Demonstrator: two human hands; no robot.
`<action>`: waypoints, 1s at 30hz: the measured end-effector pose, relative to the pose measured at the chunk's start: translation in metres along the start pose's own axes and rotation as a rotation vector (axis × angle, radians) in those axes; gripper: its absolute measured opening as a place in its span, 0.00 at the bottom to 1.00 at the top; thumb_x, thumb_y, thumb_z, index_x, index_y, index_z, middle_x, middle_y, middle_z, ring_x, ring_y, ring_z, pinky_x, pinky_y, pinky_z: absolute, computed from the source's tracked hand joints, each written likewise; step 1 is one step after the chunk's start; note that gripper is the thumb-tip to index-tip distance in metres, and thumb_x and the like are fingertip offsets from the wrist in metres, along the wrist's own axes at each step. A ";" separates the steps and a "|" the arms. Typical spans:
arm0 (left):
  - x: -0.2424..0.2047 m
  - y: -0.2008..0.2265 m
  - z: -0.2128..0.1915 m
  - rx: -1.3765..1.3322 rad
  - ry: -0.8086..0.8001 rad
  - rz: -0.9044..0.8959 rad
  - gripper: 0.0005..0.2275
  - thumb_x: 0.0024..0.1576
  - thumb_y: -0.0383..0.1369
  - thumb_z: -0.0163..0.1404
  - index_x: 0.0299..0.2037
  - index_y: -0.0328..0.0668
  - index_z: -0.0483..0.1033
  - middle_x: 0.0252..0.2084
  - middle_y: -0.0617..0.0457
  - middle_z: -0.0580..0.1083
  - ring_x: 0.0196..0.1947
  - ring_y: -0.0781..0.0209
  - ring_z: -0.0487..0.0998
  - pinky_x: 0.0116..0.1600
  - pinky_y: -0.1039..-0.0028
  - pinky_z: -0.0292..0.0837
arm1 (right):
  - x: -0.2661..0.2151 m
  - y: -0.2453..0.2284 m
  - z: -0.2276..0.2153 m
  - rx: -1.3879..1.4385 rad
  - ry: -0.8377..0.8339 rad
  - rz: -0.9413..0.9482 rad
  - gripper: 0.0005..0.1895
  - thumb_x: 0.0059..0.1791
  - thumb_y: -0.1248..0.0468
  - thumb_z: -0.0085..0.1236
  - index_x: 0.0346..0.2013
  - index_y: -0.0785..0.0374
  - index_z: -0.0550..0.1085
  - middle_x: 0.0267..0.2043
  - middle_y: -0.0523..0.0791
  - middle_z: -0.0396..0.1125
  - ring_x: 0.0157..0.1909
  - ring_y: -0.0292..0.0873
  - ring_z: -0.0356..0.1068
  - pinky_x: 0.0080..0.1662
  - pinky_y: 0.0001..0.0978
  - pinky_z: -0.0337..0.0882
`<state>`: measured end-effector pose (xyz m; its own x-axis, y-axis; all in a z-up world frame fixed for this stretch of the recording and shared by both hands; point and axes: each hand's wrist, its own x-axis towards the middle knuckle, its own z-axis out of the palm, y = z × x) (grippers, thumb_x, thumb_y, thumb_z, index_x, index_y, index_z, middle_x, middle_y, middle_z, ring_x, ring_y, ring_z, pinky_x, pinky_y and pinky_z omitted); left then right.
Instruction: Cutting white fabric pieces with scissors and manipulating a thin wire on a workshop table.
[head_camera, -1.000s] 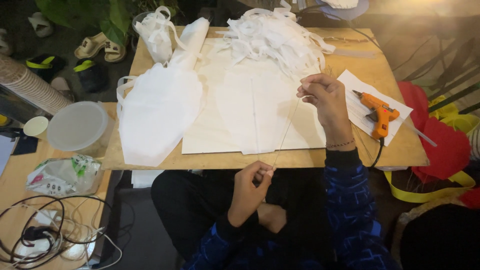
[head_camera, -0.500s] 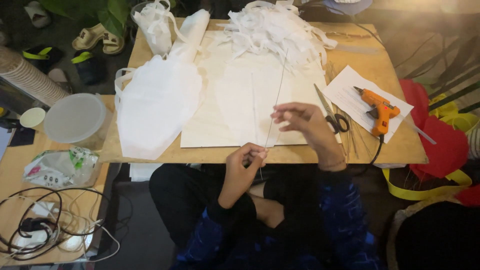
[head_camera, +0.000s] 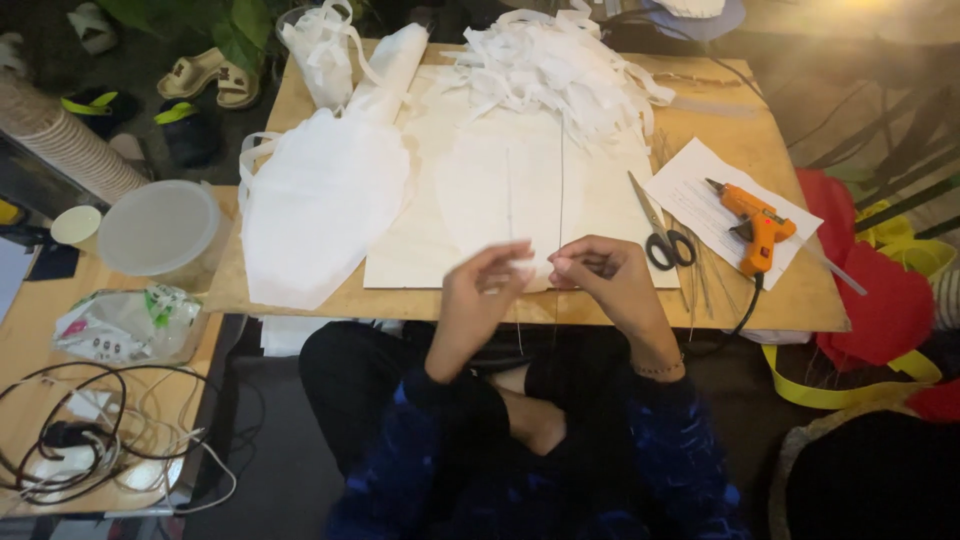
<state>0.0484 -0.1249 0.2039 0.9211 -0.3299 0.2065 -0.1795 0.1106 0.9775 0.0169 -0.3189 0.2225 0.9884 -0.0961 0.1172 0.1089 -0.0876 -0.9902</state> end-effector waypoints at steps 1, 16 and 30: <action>0.008 0.006 -0.001 0.002 0.004 -0.001 0.16 0.57 0.29 0.58 0.56 0.34 0.78 0.50 0.36 0.80 0.47 0.49 0.82 0.52 0.61 0.79 | -0.002 0.004 0.002 0.001 -0.004 0.001 0.09 0.47 0.68 0.66 0.39 0.71 0.80 0.28 0.52 0.76 0.31 0.42 0.78 0.38 0.34 0.80; 0.097 0.027 0.020 -0.175 0.028 0.137 0.08 0.53 0.32 0.65 0.40 0.38 0.84 0.32 0.44 0.81 0.32 0.56 0.86 0.41 0.71 0.83 | -0.027 0.034 0.017 0.002 0.134 -0.027 0.11 0.49 0.68 0.64 0.45 0.69 0.81 0.29 0.54 0.76 0.31 0.46 0.79 0.37 0.36 0.80; 0.143 0.019 0.027 -0.266 0.068 0.230 0.05 0.55 0.28 0.61 0.38 0.36 0.84 0.30 0.43 0.80 0.29 0.56 0.86 0.40 0.70 0.85 | -0.055 0.030 0.039 -0.543 0.493 -0.321 0.06 0.47 0.69 0.69 0.39 0.62 0.83 0.28 0.47 0.77 0.30 0.46 0.77 0.37 0.34 0.77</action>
<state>0.1674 -0.1953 0.2527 0.8895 -0.2063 0.4077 -0.2967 0.4177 0.8588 -0.0301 -0.2772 0.1834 0.7433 -0.4006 0.5357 0.1879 -0.6436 -0.7420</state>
